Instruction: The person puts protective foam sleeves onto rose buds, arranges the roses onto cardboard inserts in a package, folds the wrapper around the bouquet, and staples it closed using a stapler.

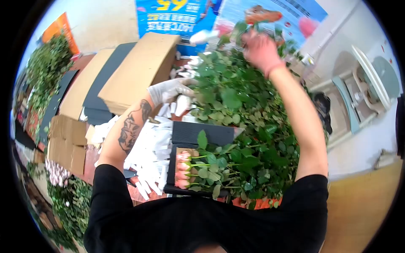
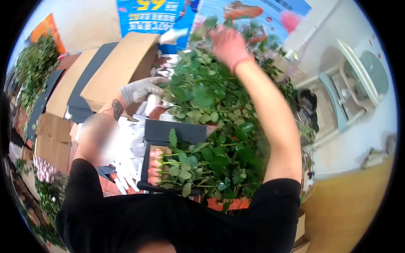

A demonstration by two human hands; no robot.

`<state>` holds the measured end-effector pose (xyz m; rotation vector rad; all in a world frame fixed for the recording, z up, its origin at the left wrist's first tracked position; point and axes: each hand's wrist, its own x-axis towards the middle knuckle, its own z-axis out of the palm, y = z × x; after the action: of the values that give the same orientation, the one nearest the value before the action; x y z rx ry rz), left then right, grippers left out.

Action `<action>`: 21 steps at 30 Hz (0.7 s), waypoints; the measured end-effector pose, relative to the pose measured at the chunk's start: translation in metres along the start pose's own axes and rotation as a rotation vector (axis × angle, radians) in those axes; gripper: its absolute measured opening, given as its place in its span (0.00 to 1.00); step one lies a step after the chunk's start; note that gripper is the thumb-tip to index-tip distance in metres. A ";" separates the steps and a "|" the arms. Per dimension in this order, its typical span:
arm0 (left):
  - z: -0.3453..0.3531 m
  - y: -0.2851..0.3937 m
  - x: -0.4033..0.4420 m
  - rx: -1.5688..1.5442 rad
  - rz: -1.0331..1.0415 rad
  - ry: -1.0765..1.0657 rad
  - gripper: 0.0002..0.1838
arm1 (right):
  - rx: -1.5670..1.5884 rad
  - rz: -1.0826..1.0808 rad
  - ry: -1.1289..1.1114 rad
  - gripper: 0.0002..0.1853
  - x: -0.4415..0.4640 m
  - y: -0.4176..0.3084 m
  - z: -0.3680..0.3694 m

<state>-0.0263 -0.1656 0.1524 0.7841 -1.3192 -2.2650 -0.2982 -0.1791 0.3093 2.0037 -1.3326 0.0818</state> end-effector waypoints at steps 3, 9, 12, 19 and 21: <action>0.003 -0.013 -0.016 -0.082 0.043 -0.079 0.36 | 0.406 -0.364 -0.189 0.18 -0.030 -0.087 -0.005; 0.009 -0.028 -0.023 -0.212 0.227 -0.041 0.31 | 0.713 -0.448 -0.060 0.26 -0.061 -0.131 0.033; 0.026 -0.018 -0.040 -0.280 0.283 -0.039 0.25 | 0.628 -0.479 -0.173 0.26 -0.052 -0.112 0.030; 0.006 -0.033 -0.099 -0.140 0.446 0.211 0.25 | 0.358 0.414 0.267 0.12 -0.040 0.175 -0.048; 0.001 -0.042 -0.128 -0.012 0.418 0.280 0.25 | 0.161 0.631 0.767 0.12 -0.058 0.277 -0.104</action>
<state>0.0683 -0.0693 0.1502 0.7121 -1.2047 -1.7655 -0.5207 -0.1304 0.5074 1.3450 -1.3777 1.1491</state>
